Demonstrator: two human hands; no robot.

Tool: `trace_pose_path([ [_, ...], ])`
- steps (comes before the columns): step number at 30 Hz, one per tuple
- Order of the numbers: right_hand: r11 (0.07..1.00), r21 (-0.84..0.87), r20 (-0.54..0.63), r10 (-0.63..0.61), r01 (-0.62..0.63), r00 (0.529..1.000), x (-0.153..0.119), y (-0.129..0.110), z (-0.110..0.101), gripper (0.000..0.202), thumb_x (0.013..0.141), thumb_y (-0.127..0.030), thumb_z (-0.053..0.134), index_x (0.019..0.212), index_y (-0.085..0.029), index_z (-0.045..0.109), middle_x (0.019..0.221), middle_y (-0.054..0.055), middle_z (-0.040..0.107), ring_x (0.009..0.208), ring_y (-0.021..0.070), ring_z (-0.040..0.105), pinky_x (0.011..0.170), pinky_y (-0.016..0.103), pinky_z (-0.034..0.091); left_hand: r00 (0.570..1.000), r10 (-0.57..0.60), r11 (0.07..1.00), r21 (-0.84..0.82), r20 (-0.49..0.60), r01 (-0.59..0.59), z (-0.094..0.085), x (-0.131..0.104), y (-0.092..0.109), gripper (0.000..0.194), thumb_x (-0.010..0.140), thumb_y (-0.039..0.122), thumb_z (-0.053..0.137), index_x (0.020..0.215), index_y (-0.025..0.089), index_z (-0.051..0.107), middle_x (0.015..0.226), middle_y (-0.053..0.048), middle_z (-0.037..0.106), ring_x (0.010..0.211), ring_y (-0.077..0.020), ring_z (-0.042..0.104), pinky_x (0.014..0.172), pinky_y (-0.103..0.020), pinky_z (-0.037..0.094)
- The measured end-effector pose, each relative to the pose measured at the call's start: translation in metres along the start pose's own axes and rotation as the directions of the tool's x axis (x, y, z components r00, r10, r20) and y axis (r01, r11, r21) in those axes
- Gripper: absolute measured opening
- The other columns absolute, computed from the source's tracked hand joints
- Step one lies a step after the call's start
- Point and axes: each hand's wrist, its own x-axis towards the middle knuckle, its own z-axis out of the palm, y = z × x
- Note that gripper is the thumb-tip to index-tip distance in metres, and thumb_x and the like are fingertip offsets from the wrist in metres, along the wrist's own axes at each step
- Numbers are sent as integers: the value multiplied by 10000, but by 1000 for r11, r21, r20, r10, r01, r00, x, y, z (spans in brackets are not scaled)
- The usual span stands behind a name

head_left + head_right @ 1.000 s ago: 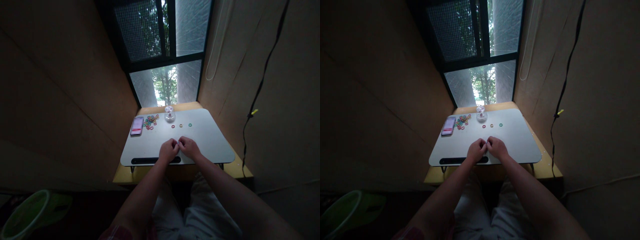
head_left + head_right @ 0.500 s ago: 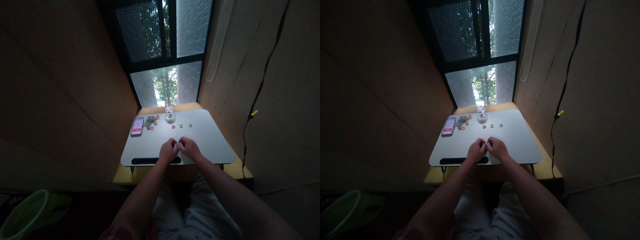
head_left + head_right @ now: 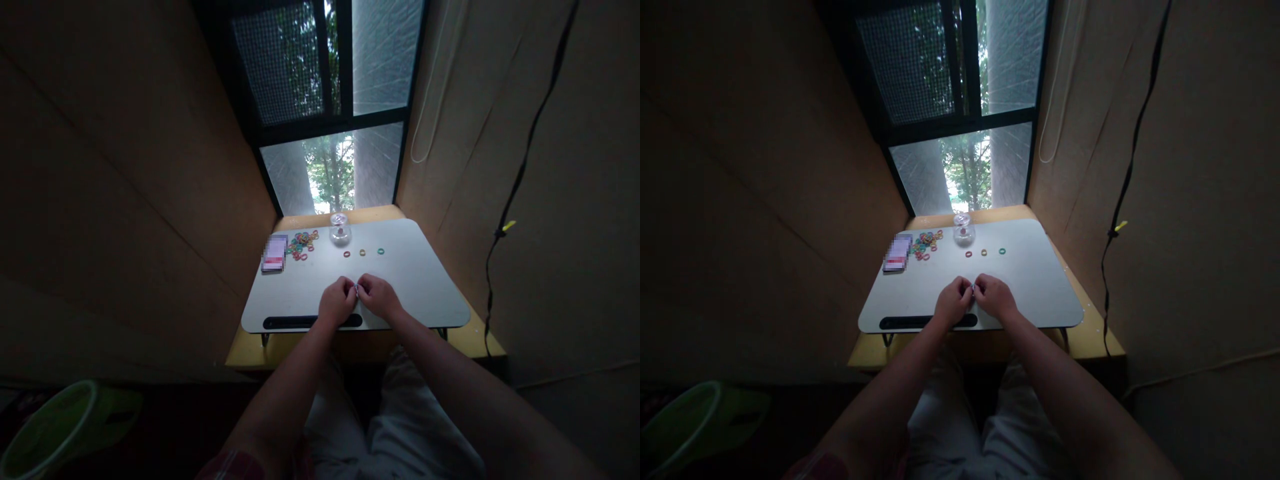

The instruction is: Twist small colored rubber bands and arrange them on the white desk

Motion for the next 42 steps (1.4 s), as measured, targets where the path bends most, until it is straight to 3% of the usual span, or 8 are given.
trace_pose_path([
  [42, 999, 20, 0, -24, 24, 1000, 1, 2, 1, 85, 769, -233, 520, 739, -205, 594, 672, -1, 588, 601, 126, 485, 583, 229, 336, 998, -55, 989, -139, -24, 51, -2, 2, 0, 145, 847, 270, 492, 885, 199, 612, 805, 1, 659, 725, -119, 576, 681, -234, 423],
])
